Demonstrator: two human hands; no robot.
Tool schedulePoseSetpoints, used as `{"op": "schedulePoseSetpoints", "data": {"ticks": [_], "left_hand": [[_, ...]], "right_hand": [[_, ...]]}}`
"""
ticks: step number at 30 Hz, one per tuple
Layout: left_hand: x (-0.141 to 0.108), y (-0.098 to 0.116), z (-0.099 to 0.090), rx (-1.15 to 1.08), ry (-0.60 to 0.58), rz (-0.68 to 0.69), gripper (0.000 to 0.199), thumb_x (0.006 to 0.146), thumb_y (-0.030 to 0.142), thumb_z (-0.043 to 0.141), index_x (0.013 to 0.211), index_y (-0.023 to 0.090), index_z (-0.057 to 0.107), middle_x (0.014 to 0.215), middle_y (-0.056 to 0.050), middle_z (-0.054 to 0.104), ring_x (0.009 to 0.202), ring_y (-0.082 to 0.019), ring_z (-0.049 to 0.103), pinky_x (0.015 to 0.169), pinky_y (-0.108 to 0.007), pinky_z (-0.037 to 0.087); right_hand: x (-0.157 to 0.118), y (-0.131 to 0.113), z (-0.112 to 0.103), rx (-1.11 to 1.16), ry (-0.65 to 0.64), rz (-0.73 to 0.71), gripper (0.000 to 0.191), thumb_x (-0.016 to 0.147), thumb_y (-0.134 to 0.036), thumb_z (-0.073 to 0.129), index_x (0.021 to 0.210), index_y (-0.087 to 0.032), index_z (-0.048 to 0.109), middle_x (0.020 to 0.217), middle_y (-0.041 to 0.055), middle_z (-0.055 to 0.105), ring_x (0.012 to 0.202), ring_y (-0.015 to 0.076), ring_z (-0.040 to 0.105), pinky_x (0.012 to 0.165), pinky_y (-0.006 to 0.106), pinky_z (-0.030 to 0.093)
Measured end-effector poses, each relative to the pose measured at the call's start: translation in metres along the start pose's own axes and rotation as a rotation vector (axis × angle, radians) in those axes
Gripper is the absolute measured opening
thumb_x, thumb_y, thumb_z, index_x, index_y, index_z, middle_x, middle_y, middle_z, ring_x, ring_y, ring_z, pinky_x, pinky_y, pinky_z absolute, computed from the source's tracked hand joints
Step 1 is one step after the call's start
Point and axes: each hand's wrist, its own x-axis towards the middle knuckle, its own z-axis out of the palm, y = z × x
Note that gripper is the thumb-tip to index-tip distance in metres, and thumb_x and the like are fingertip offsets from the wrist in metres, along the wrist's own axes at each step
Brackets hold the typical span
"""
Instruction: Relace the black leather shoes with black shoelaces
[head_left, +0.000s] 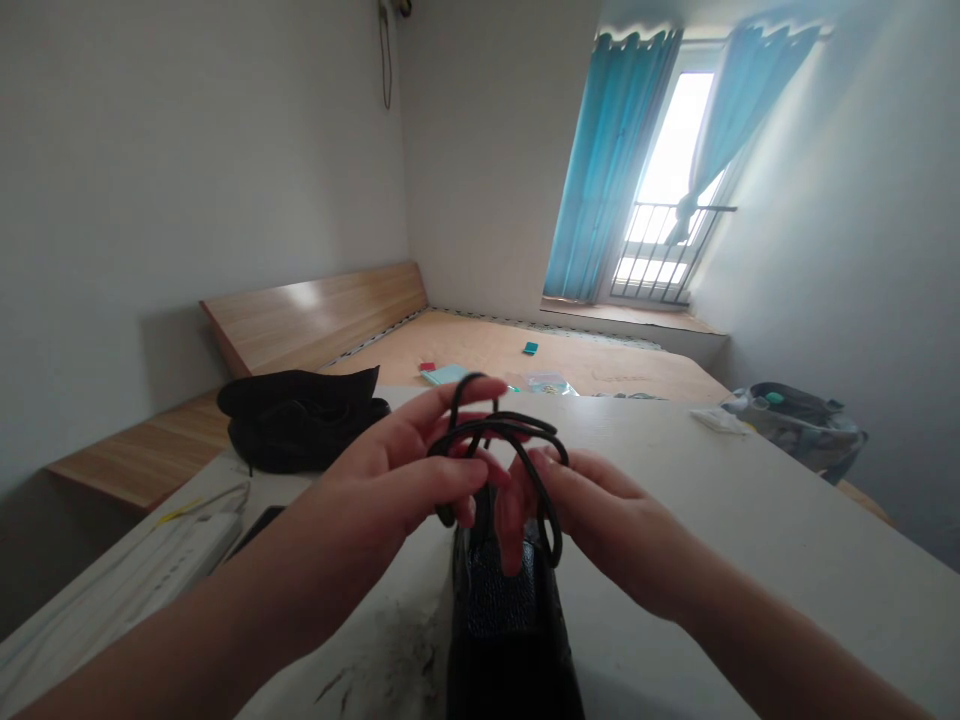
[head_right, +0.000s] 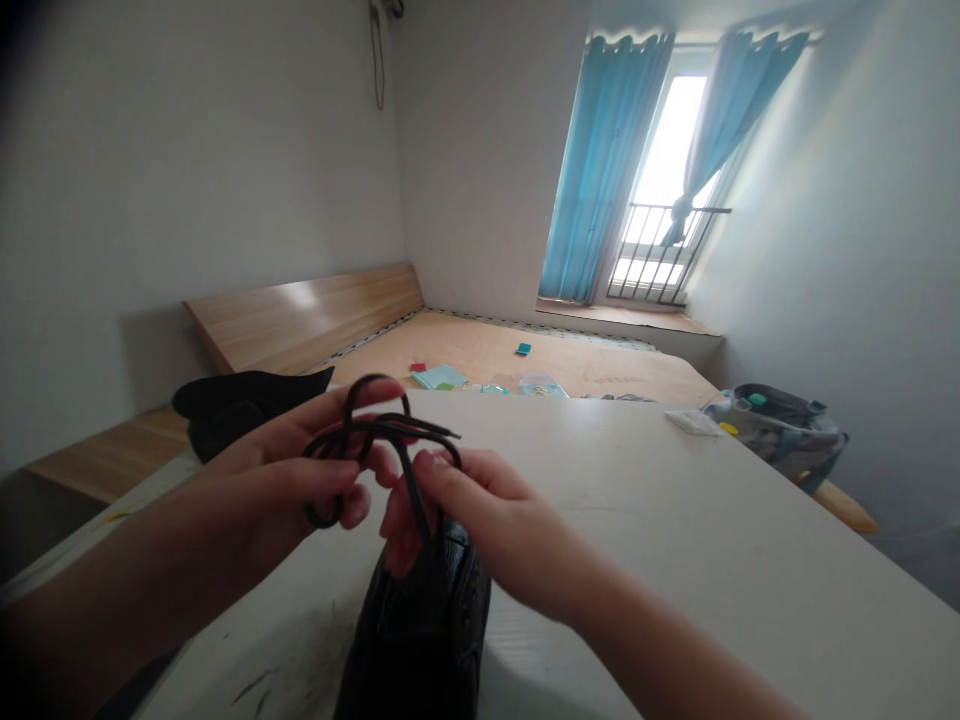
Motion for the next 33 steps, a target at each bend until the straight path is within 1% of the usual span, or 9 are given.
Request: {"op": "schedulePoseSetpoints", "data": {"ticks": [2, 4, 7, 12, 15, 17, 24, 30, 33], "left_hand": [[0.000, 0.002, -0.001, -0.082, 0.052, 0.027, 0.047, 0.073, 0.013, 0.066, 0.116, 0.030, 0.065, 0.086, 0.000, 0.068, 0.075, -0.012, 0.061, 0.061, -0.017, 0.051], [0.001, 0.004, -0.001, -0.142, 0.130, 0.022, 0.034, 0.075, 0.019, 0.066, 0.108, 0.026, 0.069, 0.091, -0.002, 0.066, 0.079, -0.014, 0.061, 0.060, -0.018, 0.052], [0.004, 0.002, 0.000, -0.196, 0.272, -0.015, 0.013, 0.085, 0.026, 0.061, 0.088, 0.019, 0.071, 0.084, -0.002, 0.061, 0.070, -0.011, 0.057, 0.052, -0.017, 0.050], [0.013, -0.003, -0.003, -0.260, 0.407, -0.033, 0.024, 0.093, 0.023, 0.051, 0.073, 0.016, 0.063, 0.076, 0.000, 0.056, 0.063, -0.010, 0.055, 0.050, -0.017, 0.049], [0.016, -0.002, -0.007, -0.308, 0.437, -0.003, 0.023, 0.093, 0.019, 0.048, 0.074, 0.016, 0.060, 0.076, 0.000, 0.054, 0.063, -0.010, 0.054, 0.049, -0.017, 0.049], [0.018, -0.001, -0.009, -0.337, 0.427, 0.014, 0.026, 0.094, 0.016, 0.044, 0.073, 0.016, 0.058, 0.071, 0.001, 0.051, 0.060, -0.009, 0.052, 0.049, -0.017, 0.048], [0.019, 0.009, -0.016, -0.392, 0.525, 0.080, 0.036, 0.097, 0.022, 0.038, 0.064, 0.016, 0.052, 0.056, 0.004, 0.037, 0.049, -0.008, 0.043, 0.046, -0.018, 0.041], [0.017, 0.025, -0.019, -0.376, 0.627, 0.177, 0.035, 0.097, 0.017, 0.037, 0.064, 0.017, 0.047, 0.055, 0.005, 0.037, 0.051, -0.007, 0.041, 0.053, -0.019, 0.043], [0.017, 0.032, -0.021, -0.376, 0.621, 0.172, 0.033, 0.096, 0.009, 0.031, 0.069, 0.017, 0.049, 0.056, 0.005, 0.038, 0.055, -0.008, 0.044, 0.066, -0.021, 0.048]], "right_hand": [[0.006, 0.002, -0.007, 0.187, -0.071, 0.075, 0.039, 0.091, -0.049, 0.051, 0.076, -0.015, 0.063, 0.064, 0.0028, 0.063, 0.060, 0.0146, 0.059, 0.064, 0.028, 0.048], [0.010, 0.007, -0.018, 0.320, -0.077, 0.141, 0.031, 0.091, -0.040, 0.054, 0.077, -0.014, 0.062, 0.064, 0.0033, 0.062, 0.059, 0.0141, 0.059, 0.061, 0.026, 0.047], [0.017, 0.018, -0.040, 0.512, 0.120, 0.229, 0.019, 0.089, -0.027, 0.054, 0.077, -0.015, 0.060, 0.062, -0.0001, 0.055, 0.056, 0.0111, 0.053, 0.057, 0.023, 0.045], [0.027, 0.032, -0.098, 0.621, 0.434, 0.209, 0.020, 0.090, -0.015, 0.041, 0.072, -0.018, 0.051, 0.060, -0.0041, 0.045, 0.049, 0.0088, 0.044, 0.052, 0.021, 0.043], [0.026, 0.039, -0.135, 0.618, 0.575, 0.153, 0.029, 0.094, -0.013, 0.038, 0.067, -0.018, 0.045, 0.061, -0.0039, 0.046, 0.054, 0.0082, 0.048, 0.054, 0.020, 0.044], [0.021, 0.046, -0.157, 0.592, 0.627, 0.136, 0.029, 0.097, -0.022, 0.046, 0.068, -0.016, 0.047, 0.060, -0.0056, 0.045, 0.051, 0.0072, 0.046, 0.050, 0.020, 0.043], [0.002, 0.074, -0.217, 0.404, 0.759, 0.174, 0.020, 0.097, -0.033, 0.052, 0.096, -0.014, 0.059, 0.079, -0.0006, 0.059, 0.055, 0.0068, 0.051, 0.048, 0.019, 0.045], [-0.029, 0.088, -0.256, 0.215, 0.906, 0.305, 0.024, 0.096, -0.036, 0.053, 0.106, -0.015, 0.059, 0.093, 0.0036, 0.062, 0.068, 0.0109, 0.058, 0.057, 0.025, 0.052], [-0.043, 0.095, -0.269, 0.123, 0.951, 0.413, 0.023, 0.094, -0.031, 0.057, 0.108, -0.014, 0.059, 0.098, 0.0048, 0.062, 0.074, 0.0127, 0.060, 0.062, 0.027, 0.054]]}}
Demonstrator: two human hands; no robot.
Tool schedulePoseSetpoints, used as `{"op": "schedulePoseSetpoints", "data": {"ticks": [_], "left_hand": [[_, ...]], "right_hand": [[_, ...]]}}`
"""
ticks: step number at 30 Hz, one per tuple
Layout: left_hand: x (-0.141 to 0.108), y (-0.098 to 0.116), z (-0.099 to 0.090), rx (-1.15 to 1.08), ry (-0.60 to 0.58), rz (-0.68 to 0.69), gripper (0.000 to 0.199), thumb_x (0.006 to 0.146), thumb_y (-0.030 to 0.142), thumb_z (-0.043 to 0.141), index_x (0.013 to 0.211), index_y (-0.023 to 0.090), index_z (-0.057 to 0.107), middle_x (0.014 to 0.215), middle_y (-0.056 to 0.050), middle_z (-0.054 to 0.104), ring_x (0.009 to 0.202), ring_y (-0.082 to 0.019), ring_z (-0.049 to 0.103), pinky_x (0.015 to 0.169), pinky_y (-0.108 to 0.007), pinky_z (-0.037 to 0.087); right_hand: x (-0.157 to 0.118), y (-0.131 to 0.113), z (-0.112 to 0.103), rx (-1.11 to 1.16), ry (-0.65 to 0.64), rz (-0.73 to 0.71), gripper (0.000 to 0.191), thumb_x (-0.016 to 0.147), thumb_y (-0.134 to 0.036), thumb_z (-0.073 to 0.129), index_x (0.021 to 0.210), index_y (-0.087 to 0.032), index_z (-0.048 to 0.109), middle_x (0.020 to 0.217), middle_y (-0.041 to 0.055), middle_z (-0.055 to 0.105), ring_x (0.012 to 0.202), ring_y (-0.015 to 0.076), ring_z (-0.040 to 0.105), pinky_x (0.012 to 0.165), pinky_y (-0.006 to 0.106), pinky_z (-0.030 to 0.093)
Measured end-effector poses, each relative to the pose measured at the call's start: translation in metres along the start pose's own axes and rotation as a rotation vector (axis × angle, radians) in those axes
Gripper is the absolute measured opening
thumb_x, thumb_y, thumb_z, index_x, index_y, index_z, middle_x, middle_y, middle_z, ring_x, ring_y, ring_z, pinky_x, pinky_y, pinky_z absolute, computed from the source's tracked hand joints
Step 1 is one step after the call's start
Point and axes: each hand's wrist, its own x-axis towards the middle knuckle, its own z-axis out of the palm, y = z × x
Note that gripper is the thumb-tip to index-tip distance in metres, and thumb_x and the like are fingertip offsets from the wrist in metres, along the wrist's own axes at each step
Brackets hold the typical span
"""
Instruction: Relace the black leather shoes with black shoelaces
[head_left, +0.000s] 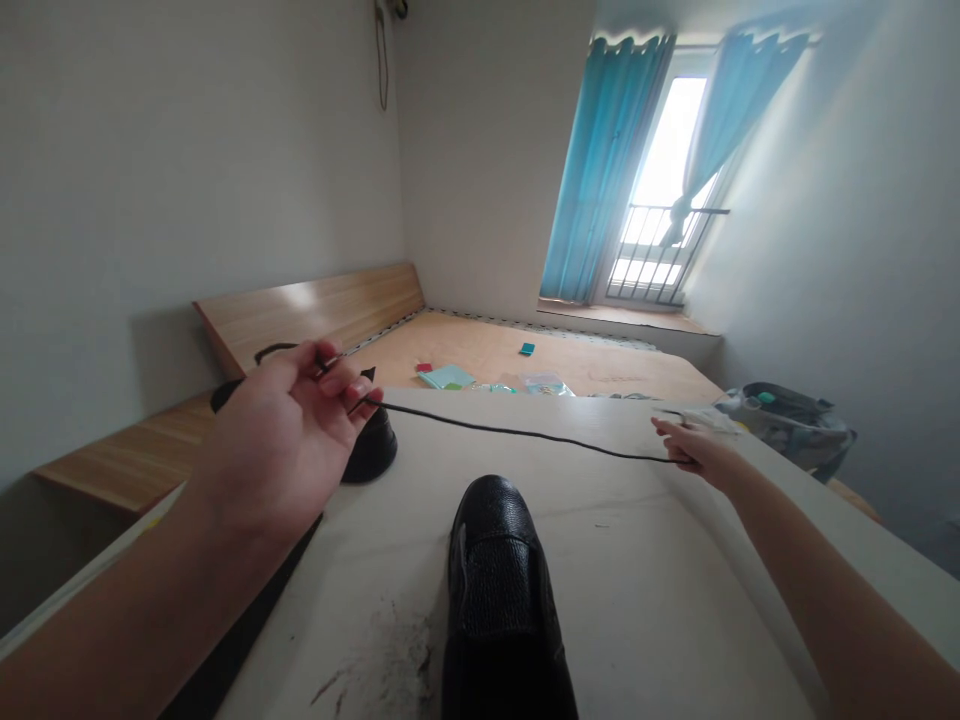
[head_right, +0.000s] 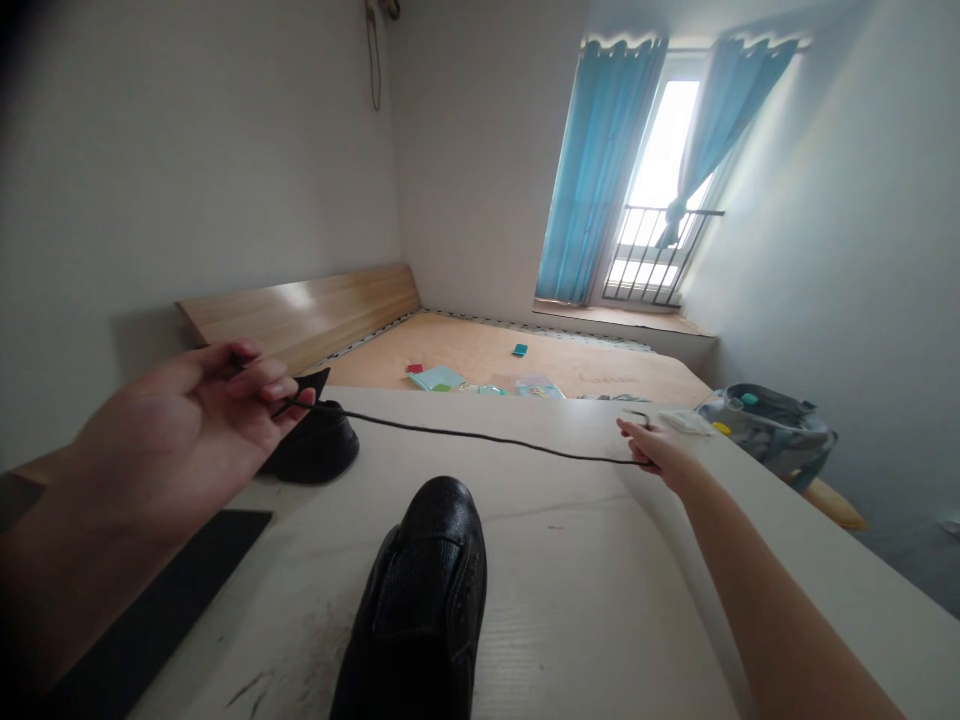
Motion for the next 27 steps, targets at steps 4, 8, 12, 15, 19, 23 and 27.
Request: {"op": "schedulePoseSetpoints", "data": {"ticks": [4, 8, 12, 15, 19, 23, 27], "left_hand": [[0.009, 0.009, -0.005, 0.103, -0.032, 0.056, 0.034, 0.093, 0.012, 0.023, 0.065, 0.017, 0.042, 0.053, 0.005, 0.033, 0.046, -0.008, 0.037, 0.048, -0.020, 0.042], [0.017, 0.011, -0.008, 0.220, -0.113, 0.046, 0.044, 0.097, 0.023, 0.030, 0.053, 0.019, 0.027, 0.047, 0.006, 0.022, 0.038, -0.007, 0.022, 0.034, -0.019, 0.021], [0.016, 0.001, -0.010, 0.358, -0.216, -0.014, 0.028, 0.095, 0.021, 0.046, 0.068, 0.015, 0.054, 0.048, 0.008, 0.029, 0.040, -0.005, 0.024, 0.035, -0.015, 0.024], [0.014, -0.009, -0.014, 0.472, -0.367, -0.050, 0.012, 0.091, 0.020, 0.051, 0.085, 0.016, 0.060, 0.048, 0.008, 0.029, 0.040, -0.005, 0.022, 0.036, -0.013, 0.024], [0.010, -0.013, -0.015, 0.560, -0.546, -0.185, 0.028, 0.091, 0.032, 0.044, 0.067, 0.019, 0.049, 0.049, 0.007, 0.027, 0.041, -0.007, 0.021, 0.038, -0.015, 0.026], [0.003, -0.011, -0.012, 0.813, -0.585, -0.065, 0.050, 0.089, 0.052, 0.046, 0.053, 0.020, 0.032, 0.049, 0.006, 0.025, 0.044, -0.007, 0.018, 0.039, -0.019, 0.020], [-0.002, -0.012, -0.010, 0.960, -0.620, -0.033, 0.035, 0.085, 0.050, 0.054, 0.069, 0.018, 0.054, 0.052, 0.006, 0.031, 0.045, -0.008, 0.022, 0.040, -0.020, 0.019]], "right_hand": [[0.007, 0.005, -0.010, -0.020, -0.041, 0.043, 0.023, 0.094, -0.032, 0.056, 0.107, -0.014, 0.059, 0.096, 0.0044, 0.062, 0.073, 0.0125, 0.060, 0.061, 0.027, 0.054], [0.010, 0.002, -0.008, 0.059, -0.147, 0.000, 0.023, 0.096, -0.034, 0.053, 0.105, -0.014, 0.059, 0.093, 0.0034, 0.062, 0.068, 0.0107, 0.059, 0.058, 0.024, 0.052], [0.004, -0.005, 0.005, 0.107, -0.268, -0.072, 0.018, 0.096, -0.030, 0.053, 0.103, -0.014, 0.059, 0.085, 0.0008, 0.060, 0.061, 0.0081, 0.054, 0.052, 0.021, 0.048], [-0.008, -0.009, 0.023, 0.085, -0.366, -0.105, 0.015, 0.096, -0.028, 0.053, 0.102, -0.014, 0.058, 0.074, -0.0030, 0.053, 0.053, 0.0059, 0.048, 0.043, 0.016, 0.039], [-0.029, -0.011, 0.052, -0.023, -0.507, -0.141, 0.029, 0.094, -0.042, 0.054, 0.085, -0.015, 0.055, 0.058, -0.0081, 0.034, 0.044, 0.0041, 0.030, 0.038, 0.016, 0.022], [-0.053, -0.011, 0.077, -0.179, -0.609, -0.188, 0.034, 0.086, -0.050, 0.063, 0.085, -0.016, 0.058, 0.055, -0.0098, 0.022, 0.045, 0.0048, 0.019, 0.040, 0.019, 0.013], [-0.076, -0.013, 0.097, -0.336, -0.667, -0.243, 0.037, 0.084, -0.050, 0.064, 0.095, -0.015, 0.063, 0.055, -0.0093, 0.027, 0.046, 0.0058, 0.021, 0.042, 0.022, 0.014]]}}
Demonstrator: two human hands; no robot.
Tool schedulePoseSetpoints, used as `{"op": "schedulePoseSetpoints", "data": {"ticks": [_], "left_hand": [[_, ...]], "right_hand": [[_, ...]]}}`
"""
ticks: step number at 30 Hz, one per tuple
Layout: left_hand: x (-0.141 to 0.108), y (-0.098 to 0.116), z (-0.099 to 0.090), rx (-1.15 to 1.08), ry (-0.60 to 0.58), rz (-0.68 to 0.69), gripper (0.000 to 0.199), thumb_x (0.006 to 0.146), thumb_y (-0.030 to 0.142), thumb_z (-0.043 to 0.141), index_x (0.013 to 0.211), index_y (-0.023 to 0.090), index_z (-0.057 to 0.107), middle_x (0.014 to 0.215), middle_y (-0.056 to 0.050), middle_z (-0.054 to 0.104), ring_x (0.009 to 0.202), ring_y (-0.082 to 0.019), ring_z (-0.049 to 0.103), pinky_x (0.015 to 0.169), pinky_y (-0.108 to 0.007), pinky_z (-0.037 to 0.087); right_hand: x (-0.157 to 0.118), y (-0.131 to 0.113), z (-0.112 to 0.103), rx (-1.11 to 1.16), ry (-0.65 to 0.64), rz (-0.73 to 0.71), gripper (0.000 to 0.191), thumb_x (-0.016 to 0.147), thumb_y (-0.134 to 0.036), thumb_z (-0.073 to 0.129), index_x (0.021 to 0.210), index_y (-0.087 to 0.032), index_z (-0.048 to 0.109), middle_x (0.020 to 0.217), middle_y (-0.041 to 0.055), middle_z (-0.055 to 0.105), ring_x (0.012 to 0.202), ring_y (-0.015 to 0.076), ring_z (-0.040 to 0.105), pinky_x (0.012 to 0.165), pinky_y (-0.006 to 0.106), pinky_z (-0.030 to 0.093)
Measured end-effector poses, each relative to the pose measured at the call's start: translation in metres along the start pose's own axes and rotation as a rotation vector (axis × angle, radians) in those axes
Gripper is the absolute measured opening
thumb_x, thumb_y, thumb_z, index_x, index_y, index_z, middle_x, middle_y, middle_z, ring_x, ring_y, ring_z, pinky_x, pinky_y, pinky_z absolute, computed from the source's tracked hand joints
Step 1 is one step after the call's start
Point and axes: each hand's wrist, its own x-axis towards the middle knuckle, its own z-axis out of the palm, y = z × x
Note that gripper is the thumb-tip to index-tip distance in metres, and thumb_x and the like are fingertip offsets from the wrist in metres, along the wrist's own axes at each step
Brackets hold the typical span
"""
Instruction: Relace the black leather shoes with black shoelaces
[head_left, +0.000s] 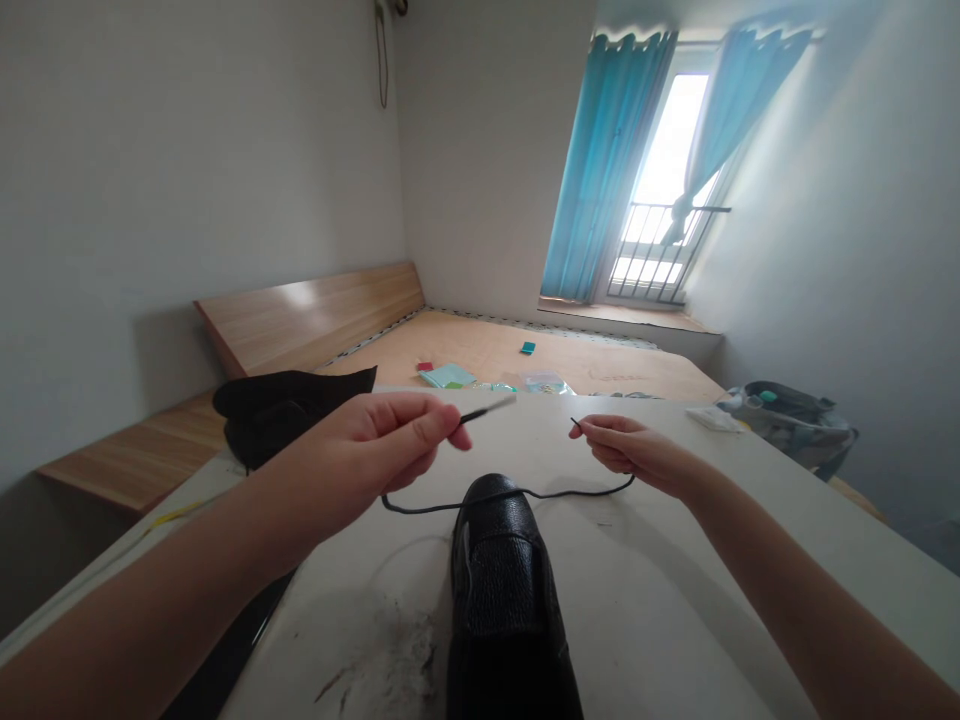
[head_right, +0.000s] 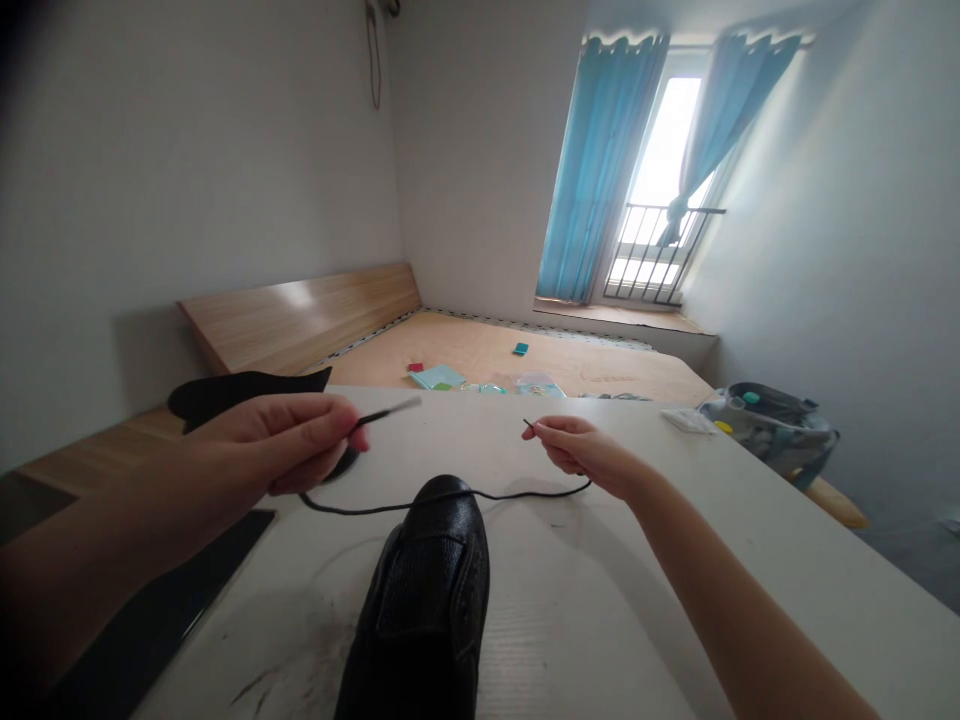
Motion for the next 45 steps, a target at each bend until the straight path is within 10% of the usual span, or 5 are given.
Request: {"op": "schedulePoseSetpoints", "data": {"ticks": [9, 13, 18, 30, 45], "left_hand": [[0.004, -0.012, 0.005, 0.004, -0.042, -0.036, 0.048, 0.093, 0.052, 0.035, 0.057, 0.020, 0.033, 0.050, 0.006, 0.027, 0.045, -0.009, 0.021, 0.041, -0.022, 0.020], [0.002, -0.014, 0.007, 0.129, -0.095, -0.011, 0.048, 0.088, 0.060, 0.047, 0.067, 0.018, 0.054, 0.054, 0.007, 0.031, 0.049, -0.009, 0.023, 0.044, -0.023, 0.019], [0.000, -0.012, 0.017, 0.091, -0.174, -0.028, 0.033, 0.093, 0.049, 0.043, 0.092, 0.019, 0.057, 0.050, 0.008, 0.044, 0.048, -0.010, 0.033, 0.049, -0.023, 0.026], [-0.005, -0.031, 0.063, 0.723, -0.164, 0.037, 0.012, 0.080, 0.031, 0.050, 0.077, 0.022, 0.058, 0.076, 0.000, 0.063, 0.069, -0.018, 0.055, 0.060, -0.029, 0.031], [-0.001, -0.033, 0.073, 0.811, -0.197, 0.020, 0.027, 0.077, 0.039, 0.056, 0.096, 0.032, 0.075, 0.069, -0.001, 0.071, 0.063, -0.020, 0.061, 0.057, -0.029, 0.034]], "right_hand": [[-0.009, -0.026, 0.048, -0.338, -0.083, -0.038, 0.027, 0.080, -0.042, 0.066, 0.082, -0.015, 0.071, 0.072, 0.0039, 0.066, 0.063, 0.0121, 0.054, 0.053, 0.024, 0.036], [-0.016, -0.029, 0.066, -0.434, -0.016, -0.097, 0.019, 0.080, -0.034, 0.065, 0.089, -0.019, 0.073, 0.083, 0.0044, 0.072, 0.075, 0.0160, 0.061, 0.070, 0.030, 0.046], [-0.032, -0.021, 0.077, -0.472, 0.014, -0.069, 0.019, 0.080, -0.033, 0.061, 0.087, -0.020, 0.071, 0.084, 0.0041, 0.074, 0.071, 0.0170, 0.062, 0.065, 0.031, 0.048], [-0.046, -0.002, 0.087, -0.416, -0.109, 0.046, 0.007, 0.077, -0.019, 0.060, 0.073, -0.018, 0.054, 0.065, 0.0006, 0.067, 0.060, 0.0133, 0.059, 0.056, 0.024, 0.044], [-0.046, -0.001, 0.082, -0.223, -0.244, 0.125, 0.009, 0.076, -0.021, 0.056, 0.078, -0.020, 0.048, 0.053, -0.0039, 0.063, 0.050, 0.0126, 0.059, 0.051, 0.022, 0.042]]}}
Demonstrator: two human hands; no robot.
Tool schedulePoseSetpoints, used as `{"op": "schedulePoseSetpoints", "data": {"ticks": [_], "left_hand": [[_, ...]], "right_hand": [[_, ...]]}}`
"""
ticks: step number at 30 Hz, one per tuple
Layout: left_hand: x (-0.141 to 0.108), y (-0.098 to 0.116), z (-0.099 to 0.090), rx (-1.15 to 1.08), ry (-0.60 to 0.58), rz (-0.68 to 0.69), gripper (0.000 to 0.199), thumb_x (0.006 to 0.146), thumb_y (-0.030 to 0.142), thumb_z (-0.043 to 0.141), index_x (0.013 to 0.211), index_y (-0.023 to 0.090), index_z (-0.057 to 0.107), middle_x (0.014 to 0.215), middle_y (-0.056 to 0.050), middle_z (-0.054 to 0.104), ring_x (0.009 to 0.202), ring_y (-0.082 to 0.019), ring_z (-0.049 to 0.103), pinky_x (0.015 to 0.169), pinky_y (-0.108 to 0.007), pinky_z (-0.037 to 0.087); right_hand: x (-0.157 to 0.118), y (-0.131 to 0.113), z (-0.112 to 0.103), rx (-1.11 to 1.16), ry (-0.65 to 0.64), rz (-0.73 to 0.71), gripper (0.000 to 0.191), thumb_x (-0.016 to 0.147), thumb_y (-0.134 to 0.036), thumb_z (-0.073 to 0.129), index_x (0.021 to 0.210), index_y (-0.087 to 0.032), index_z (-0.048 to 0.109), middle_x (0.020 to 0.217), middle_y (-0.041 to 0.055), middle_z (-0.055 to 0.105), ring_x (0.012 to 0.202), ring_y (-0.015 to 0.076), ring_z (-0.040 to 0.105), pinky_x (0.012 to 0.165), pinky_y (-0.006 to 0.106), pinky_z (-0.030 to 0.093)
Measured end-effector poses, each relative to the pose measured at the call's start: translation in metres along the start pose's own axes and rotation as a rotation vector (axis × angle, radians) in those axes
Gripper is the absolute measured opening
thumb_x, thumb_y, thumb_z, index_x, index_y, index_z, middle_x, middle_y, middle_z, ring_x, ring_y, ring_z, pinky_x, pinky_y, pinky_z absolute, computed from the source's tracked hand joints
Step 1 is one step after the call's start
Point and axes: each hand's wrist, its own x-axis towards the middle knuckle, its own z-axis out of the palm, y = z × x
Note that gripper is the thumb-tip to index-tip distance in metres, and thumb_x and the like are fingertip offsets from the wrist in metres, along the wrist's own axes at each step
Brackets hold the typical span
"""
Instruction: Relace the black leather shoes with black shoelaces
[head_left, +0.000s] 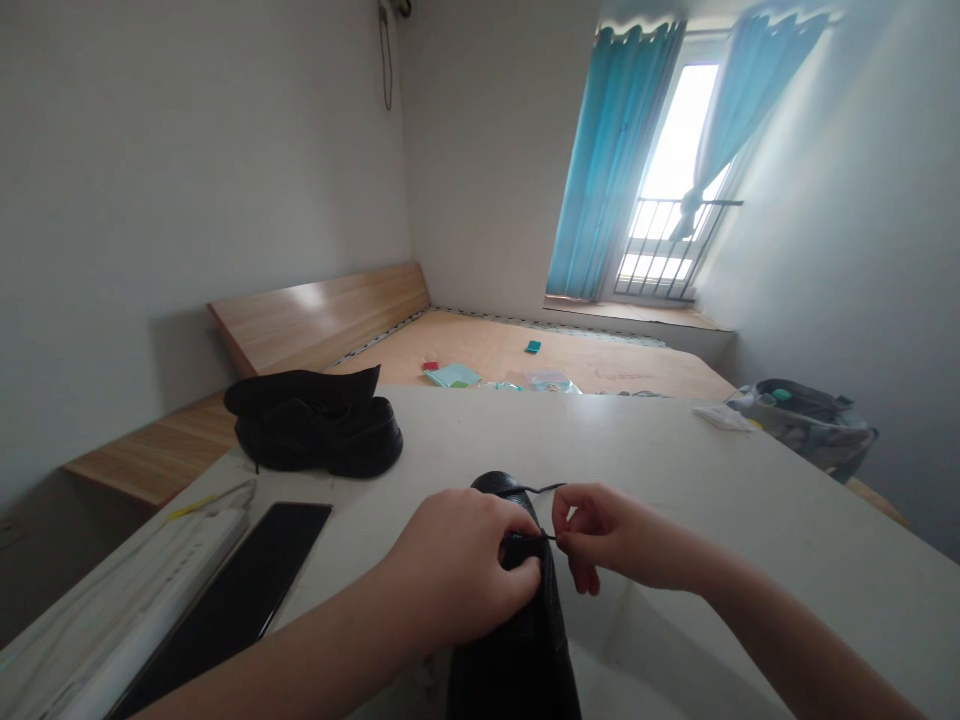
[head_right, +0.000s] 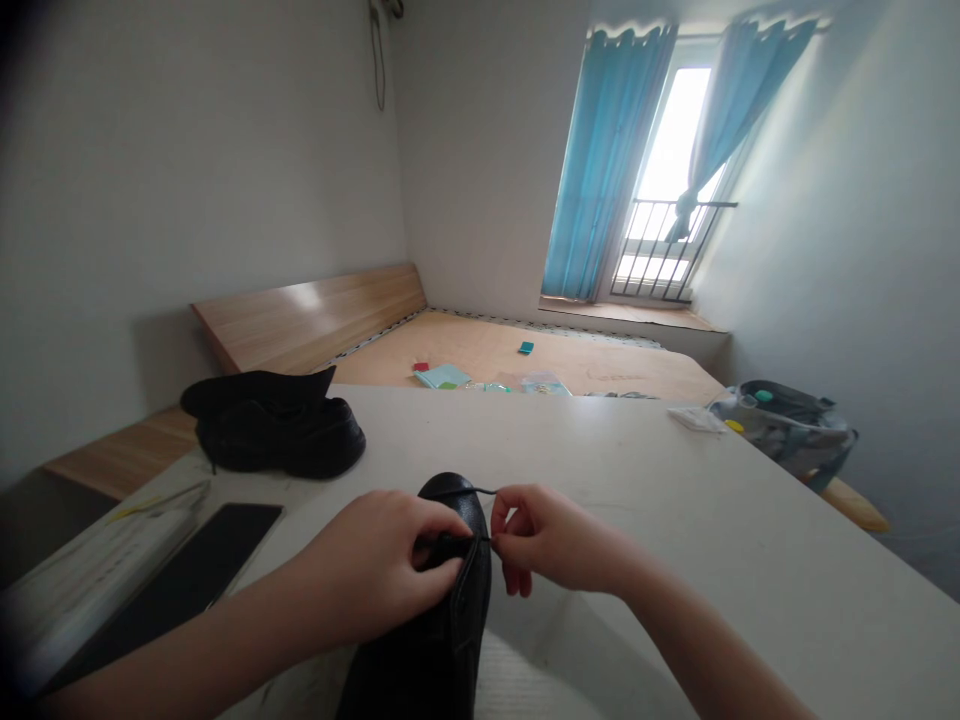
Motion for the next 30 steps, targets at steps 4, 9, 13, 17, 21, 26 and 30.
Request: {"op": "schedulePoseSetpoints", "data": {"ticks": [4, 9, 13, 17, 21, 26, 30], "left_hand": [[0.001, 0.001, -0.002, 0.007, -0.018, -0.020, 0.029, 0.076, 0.039, 0.056, 0.097, 0.032, 0.075, 0.071, -0.001, 0.071, 0.064, -0.020, 0.062, 0.058, -0.029, 0.035], [0.008, 0.006, -0.005, 0.055, -0.034, -0.001, 0.024, 0.077, 0.035, 0.054, 0.085, 0.028, 0.076, 0.075, -0.003, 0.071, 0.070, -0.022, 0.062, 0.059, -0.031, 0.035], [0.014, 0.006, -0.004, 0.047, -0.021, 0.014, 0.020, 0.076, 0.033, 0.056, 0.079, 0.025, 0.075, 0.085, -0.003, 0.070, 0.074, -0.022, 0.062, 0.061, -0.031, 0.037], [0.014, 0.003, -0.003, 0.017, -0.023, 0.020, 0.020, 0.077, 0.032, 0.056, 0.080, 0.026, 0.075, 0.085, -0.002, 0.069, 0.073, -0.019, 0.062, 0.061, -0.029, 0.038], [0.013, 0.003, -0.003, 0.003, -0.022, 0.022, 0.020, 0.076, 0.032, 0.057, 0.082, 0.026, 0.075, 0.083, -0.002, 0.070, 0.075, -0.020, 0.062, 0.061, -0.029, 0.038], [0.014, 0.004, -0.002, 0.002, -0.017, 0.017, 0.021, 0.076, 0.032, 0.056, 0.082, 0.026, 0.076, 0.083, -0.003, 0.071, 0.074, -0.020, 0.062, 0.061, -0.029, 0.037], [0.014, 0.002, 0.000, -0.003, -0.016, 0.020, 0.023, 0.076, 0.034, 0.056, 0.085, 0.027, 0.076, 0.083, -0.003, 0.071, 0.074, -0.020, 0.063, 0.061, -0.029, 0.037]], "right_hand": [[0.000, -0.001, -0.001, 0.016, -0.031, 0.015, 0.008, 0.076, -0.019, 0.056, 0.077, -0.020, 0.049, 0.053, -0.0037, 0.065, 0.048, 0.0124, 0.059, 0.051, 0.022, 0.042], [0.001, 0.001, -0.002, 0.047, -0.028, 0.002, 0.009, 0.078, -0.023, 0.057, 0.077, -0.019, 0.049, 0.053, -0.0034, 0.065, 0.047, 0.0114, 0.057, 0.050, 0.022, 0.041], [0.000, 0.002, -0.002, 0.061, -0.043, -0.012, 0.009, 0.078, -0.023, 0.057, 0.078, -0.019, 0.049, 0.052, -0.0032, 0.065, 0.047, 0.0109, 0.057, 0.051, 0.021, 0.040], [-0.001, 0.003, -0.001, 0.081, -0.062, -0.017, 0.007, 0.076, -0.016, 0.056, 0.077, -0.019, 0.049, 0.052, -0.0040, 0.065, 0.048, 0.0108, 0.058, 0.051, 0.021, 0.040], [0.001, 0.005, 0.000, 0.118, -0.088, -0.022, 0.008, 0.074, -0.011, 0.053, 0.076, -0.019, 0.050, 0.051, -0.0041, 0.065, 0.047, 0.0106, 0.058, 0.049, 0.020, 0.039], [0.000, 0.002, -0.002, 0.157, -0.117, -0.025, 0.007, 0.073, -0.015, 0.056, 0.075, -0.018, 0.050, 0.051, -0.0034, 0.066, 0.044, 0.0103, 0.058, 0.047, 0.019, 0.041], [-0.003, -0.001, -0.001, 0.178, -0.132, -0.003, 0.013, 0.074, -0.024, 0.061, 0.075, -0.019, 0.049, 0.052, -0.0026, 0.065, 0.040, 0.0098, 0.055, 0.039, 0.018, 0.041]]}}
